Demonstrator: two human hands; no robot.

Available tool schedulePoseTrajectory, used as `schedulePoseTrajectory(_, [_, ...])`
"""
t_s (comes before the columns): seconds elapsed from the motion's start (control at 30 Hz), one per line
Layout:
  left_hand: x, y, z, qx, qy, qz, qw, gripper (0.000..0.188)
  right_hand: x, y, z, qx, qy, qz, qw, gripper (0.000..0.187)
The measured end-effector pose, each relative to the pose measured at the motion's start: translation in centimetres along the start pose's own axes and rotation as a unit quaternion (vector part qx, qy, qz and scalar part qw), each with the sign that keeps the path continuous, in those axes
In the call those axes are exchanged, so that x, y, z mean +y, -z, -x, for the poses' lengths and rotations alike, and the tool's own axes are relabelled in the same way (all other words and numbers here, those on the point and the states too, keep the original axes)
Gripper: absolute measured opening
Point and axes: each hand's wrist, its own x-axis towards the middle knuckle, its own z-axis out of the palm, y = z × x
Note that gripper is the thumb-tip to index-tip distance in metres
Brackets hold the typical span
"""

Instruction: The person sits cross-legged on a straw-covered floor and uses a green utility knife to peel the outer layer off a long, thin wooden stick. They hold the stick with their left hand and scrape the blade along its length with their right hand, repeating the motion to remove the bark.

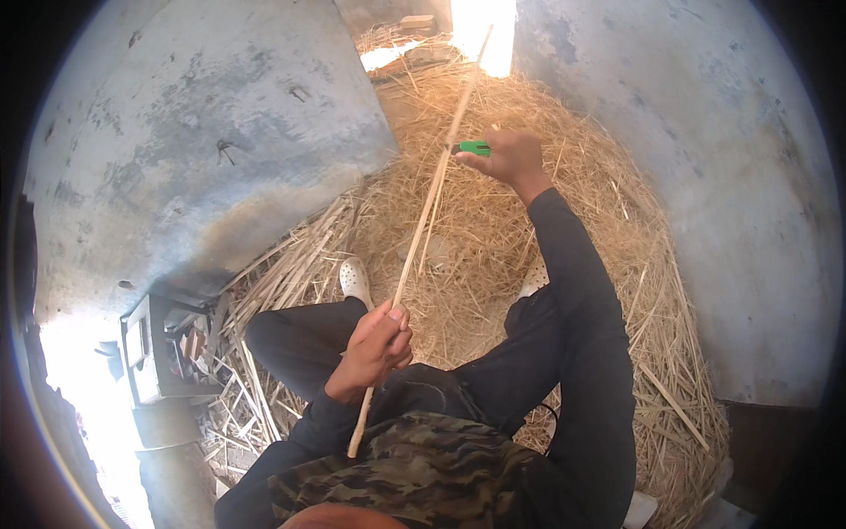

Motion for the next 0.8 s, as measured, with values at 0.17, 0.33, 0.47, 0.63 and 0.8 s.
schedulePoseTrajectory(0.17, [-0.2, 2.4, 6.1, -0.021, 0.074, -0.058, 0.995, 0.027, 15.7, 1.8, 5.9, -0.169, -0.493, 0.075, 0.85, 0.081])
schedulePoseTrajectory(0.33, [0.1, 3.5, -0.2, 0.047, -0.04, -0.004, 0.998, 0.022, 9.7, 0.1, 4.9, -0.258, -0.377, 0.023, 0.889, 0.077])
schedulePoseTrajectory(0.47, [0.2, 2.3, -3.3, -0.007, -0.094, 0.045, 0.995, 0.024, 1.8, 2.8, 1.3, -0.181, -0.201, -0.142, 0.952, 0.068])
schedulePoseTrajectory(0.63, [0.7, 0.5, -4.2, -0.022, -0.081, 0.1, 0.991, 0.026, -6.5, 4.3, 1.4, -0.073, 0.076, -0.193, 0.976, 0.061])
schedulePoseTrajectory(0.8, [0.7, -0.4, -2.9, -0.06, -0.023, 0.132, 0.989, 0.028, -6.6, 3.4, 1.3, -0.059, -0.022, -0.176, 0.982, 0.066])
